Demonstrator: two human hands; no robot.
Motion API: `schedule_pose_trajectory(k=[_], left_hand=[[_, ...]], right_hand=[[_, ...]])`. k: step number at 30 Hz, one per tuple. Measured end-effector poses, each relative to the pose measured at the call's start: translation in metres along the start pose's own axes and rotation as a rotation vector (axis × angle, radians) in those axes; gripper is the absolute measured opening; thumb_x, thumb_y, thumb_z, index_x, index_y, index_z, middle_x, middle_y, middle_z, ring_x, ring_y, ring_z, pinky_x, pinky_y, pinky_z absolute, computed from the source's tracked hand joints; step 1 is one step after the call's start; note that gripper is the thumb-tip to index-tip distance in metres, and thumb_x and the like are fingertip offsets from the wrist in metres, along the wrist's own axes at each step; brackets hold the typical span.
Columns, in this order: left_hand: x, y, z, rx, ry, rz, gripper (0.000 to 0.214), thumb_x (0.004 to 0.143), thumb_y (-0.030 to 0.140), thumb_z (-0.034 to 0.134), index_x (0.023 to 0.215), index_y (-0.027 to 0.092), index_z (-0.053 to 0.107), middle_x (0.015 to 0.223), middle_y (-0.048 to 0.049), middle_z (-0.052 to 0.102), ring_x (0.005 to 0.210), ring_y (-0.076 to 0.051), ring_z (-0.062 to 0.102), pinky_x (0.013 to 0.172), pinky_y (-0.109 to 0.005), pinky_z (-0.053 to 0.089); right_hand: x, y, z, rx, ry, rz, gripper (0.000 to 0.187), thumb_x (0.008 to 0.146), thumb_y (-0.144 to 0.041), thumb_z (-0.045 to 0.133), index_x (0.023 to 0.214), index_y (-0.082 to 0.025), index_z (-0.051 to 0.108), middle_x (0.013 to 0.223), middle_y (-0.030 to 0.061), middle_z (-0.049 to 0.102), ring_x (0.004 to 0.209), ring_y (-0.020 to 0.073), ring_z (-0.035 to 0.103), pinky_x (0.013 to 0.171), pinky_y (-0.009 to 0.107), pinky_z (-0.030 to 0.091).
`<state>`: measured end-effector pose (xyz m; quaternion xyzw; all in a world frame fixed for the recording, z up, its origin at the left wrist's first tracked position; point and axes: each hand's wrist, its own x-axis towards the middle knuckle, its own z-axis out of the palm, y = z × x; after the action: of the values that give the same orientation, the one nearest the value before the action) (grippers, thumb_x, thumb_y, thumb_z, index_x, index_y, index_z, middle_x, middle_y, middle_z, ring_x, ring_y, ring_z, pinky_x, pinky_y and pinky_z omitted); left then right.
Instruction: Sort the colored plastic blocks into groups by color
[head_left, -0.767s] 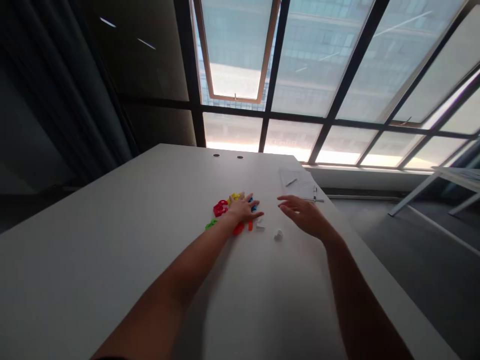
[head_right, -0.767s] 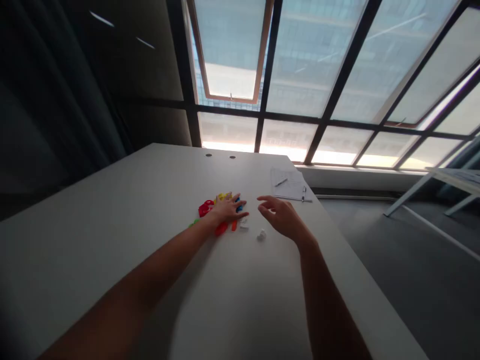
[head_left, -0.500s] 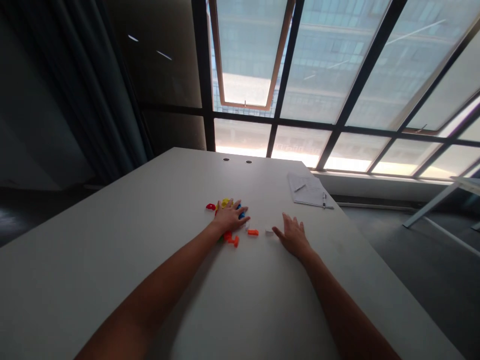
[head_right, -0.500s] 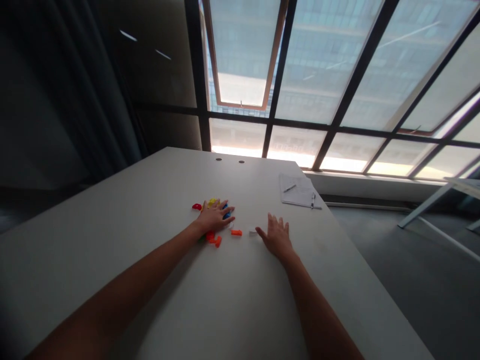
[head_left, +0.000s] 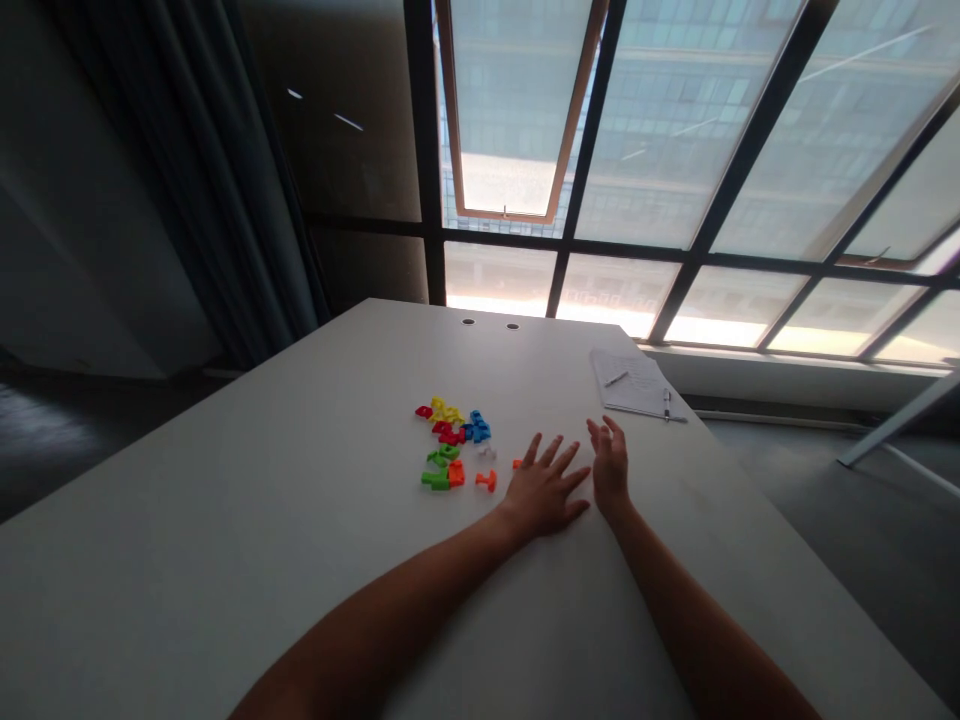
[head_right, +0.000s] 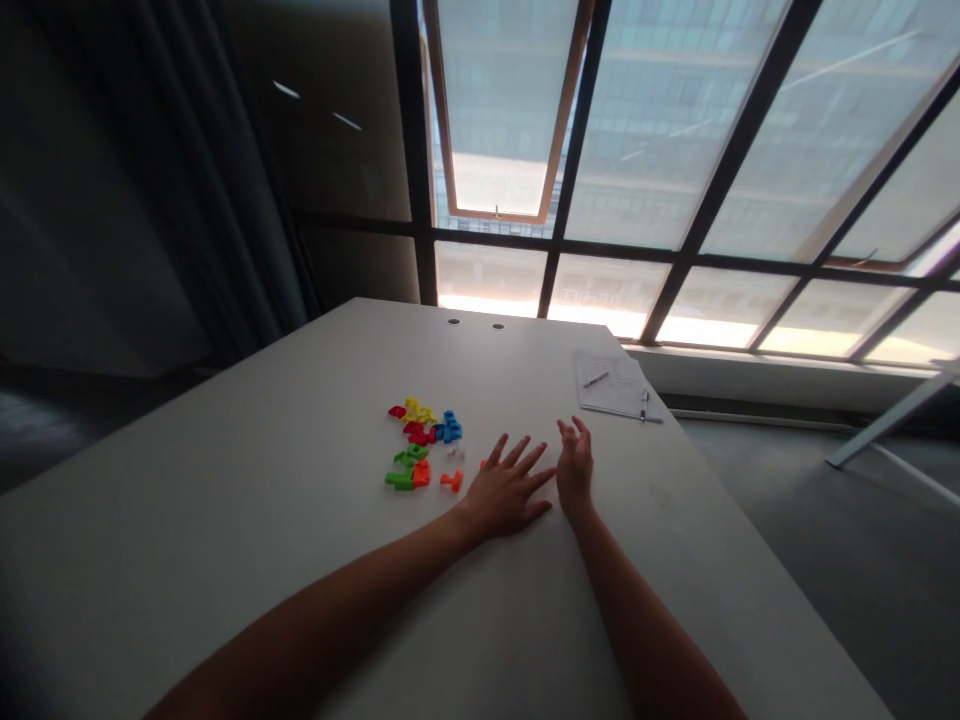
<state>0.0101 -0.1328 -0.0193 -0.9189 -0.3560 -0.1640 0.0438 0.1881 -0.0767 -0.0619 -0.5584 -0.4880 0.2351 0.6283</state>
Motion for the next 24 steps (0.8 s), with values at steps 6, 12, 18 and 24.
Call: schedule_pose_trajectory(k=[6, 12, 18, 24], left_hand=[[0.02, -0.018, 0.015, 0.02, -0.056, -0.221, 0.049, 0.111, 0.047, 0.034, 0.151, 0.039, 0.062, 0.171, -0.0046, 0.042, 0.161, -0.036, 0.03, 0.13, -0.07, 0.008], [-0.006, -0.081, -0.006, 0.105, -0.117, -0.404, 0.052, 0.107, 0.053, 0.039, 0.152, 0.038, 0.062, 0.171, -0.0038, 0.041, 0.162, -0.039, 0.023, 0.13, -0.069, -0.003], [-0.032, -0.141, -0.028, 0.108, -0.252, -0.565, 0.06, 0.105, 0.065, 0.039, 0.158, 0.042, 0.053, 0.175, -0.0039, 0.034, 0.159, -0.045, 0.027, 0.127, -0.072, 0.01], [-0.061, -0.163, -0.04, 0.167, -0.224, -0.652, 0.058, 0.107, 0.061, 0.036, 0.156, 0.035, 0.056, 0.172, -0.012, 0.039, 0.152, -0.041, 0.041, 0.119, -0.068, 0.031]], right_hand=[[0.001, 0.001, 0.003, 0.022, 0.018, 0.065, 0.066, 0.099, -0.067, 0.038, 0.136, -0.016, 0.059, 0.118, 0.0166, 0.079, 0.12, 0.0302, 0.072, 0.102, 0.045, 0.05], [-0.004, -0.015, 0.004, -0.171, -0.044, 0.077, 0.071, 0.095, -0.072, 0.036, 0.128, -0.016, 0.065, 0.113, 0.0167, 0.082, 0.085, 0.0271, 0.071, 0.082, 0.038, 0.049], [-0.006, -0.022, 0.004, -0.216, -0.119, 0.051, 0.063, 0.094, -0.066, 0.037, 0.117, -0.017, 0.07, 0.106, 0.0156, 0.083, 0.094, 0.0292, 0.073, 0.087, 0.039, 0.052], [-0.007, -0.022, 0.005, -0.269, -0.19, 0.033, 0.053, 0.093, -0.06, 0.044, 0.11, -0.02, 0.074, 0.101, 0.0135, 0.083, 0.103, 0.0312, 0.077, 0.093, 0.041, 0.055]])
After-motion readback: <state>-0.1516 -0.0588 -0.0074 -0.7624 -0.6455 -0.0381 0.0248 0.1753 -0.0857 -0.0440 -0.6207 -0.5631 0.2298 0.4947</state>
